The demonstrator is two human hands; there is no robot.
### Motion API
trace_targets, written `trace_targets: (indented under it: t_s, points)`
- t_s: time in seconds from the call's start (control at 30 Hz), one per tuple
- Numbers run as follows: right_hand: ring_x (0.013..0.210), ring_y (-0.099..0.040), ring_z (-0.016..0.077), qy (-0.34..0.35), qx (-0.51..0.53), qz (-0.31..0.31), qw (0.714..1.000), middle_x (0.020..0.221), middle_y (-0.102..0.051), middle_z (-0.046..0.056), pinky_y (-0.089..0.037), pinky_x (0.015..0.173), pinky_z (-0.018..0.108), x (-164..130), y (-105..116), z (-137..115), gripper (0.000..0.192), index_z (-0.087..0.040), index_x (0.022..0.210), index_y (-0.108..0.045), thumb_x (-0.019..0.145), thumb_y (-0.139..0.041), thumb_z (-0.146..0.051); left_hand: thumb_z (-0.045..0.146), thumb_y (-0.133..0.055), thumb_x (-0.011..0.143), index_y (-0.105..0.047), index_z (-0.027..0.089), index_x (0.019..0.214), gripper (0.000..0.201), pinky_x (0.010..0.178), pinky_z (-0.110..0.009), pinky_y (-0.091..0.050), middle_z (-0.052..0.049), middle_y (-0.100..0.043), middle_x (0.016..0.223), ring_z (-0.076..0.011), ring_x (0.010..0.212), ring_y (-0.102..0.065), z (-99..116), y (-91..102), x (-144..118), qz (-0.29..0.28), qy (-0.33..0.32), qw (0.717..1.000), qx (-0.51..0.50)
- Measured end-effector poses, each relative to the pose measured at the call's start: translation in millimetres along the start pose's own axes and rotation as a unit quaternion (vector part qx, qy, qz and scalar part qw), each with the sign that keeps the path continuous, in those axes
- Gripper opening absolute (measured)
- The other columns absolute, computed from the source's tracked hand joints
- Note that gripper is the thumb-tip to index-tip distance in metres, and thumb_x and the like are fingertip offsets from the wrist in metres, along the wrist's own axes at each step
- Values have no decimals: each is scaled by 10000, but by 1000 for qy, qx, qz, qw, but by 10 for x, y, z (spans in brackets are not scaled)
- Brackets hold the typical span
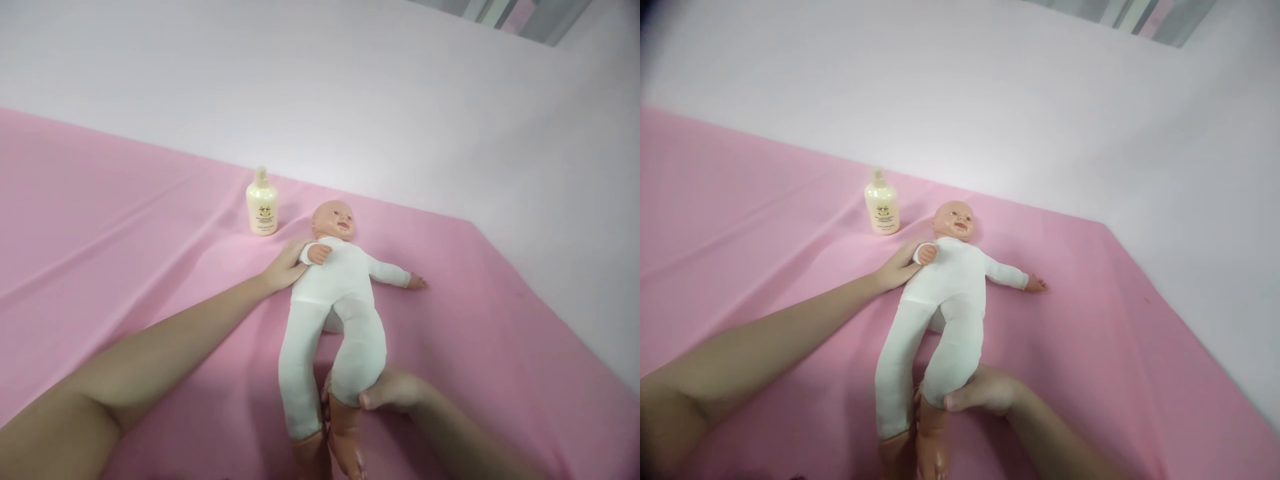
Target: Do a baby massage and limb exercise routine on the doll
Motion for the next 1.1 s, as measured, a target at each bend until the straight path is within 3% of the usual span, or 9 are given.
trace_targets:
  t_s: [0.57, 1.1]
  points:
    - [1194, -720, 284, 25, 0, -27, 999, 1190, -800, 107, -529, 1058, 364, 24, -52, -59, 447, -205, 1141, -832, 805, -851, -500, 449, -597, 1007, -641, 192, 1281, 378, 1011, -491, -529, -129, -718, 1238, -309, 1114, -666, -35, 2, -11, -5, 12, 1000, 9]
    - [1228, -707, 320, 21, -13, -18, 1000, 1217, -783, 144, -490, 1126, 438, 16, -7, -25, 516, -178, 1177, -816, 800, -849, -528, 445, -592, 1005, -635, 176, 1285, 390, 1005, -489, -529, -136, -717, 1228, -313, 1124, -662, -24, -3, -7, -6, 6, 1000, -3]
Point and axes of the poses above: each hand's wrist, its own x-axis towards the middle knuckle, its own y-axis out of the back of the hand, z = x × y, the point moved 7 cm from there along x, towards the middle knuckle
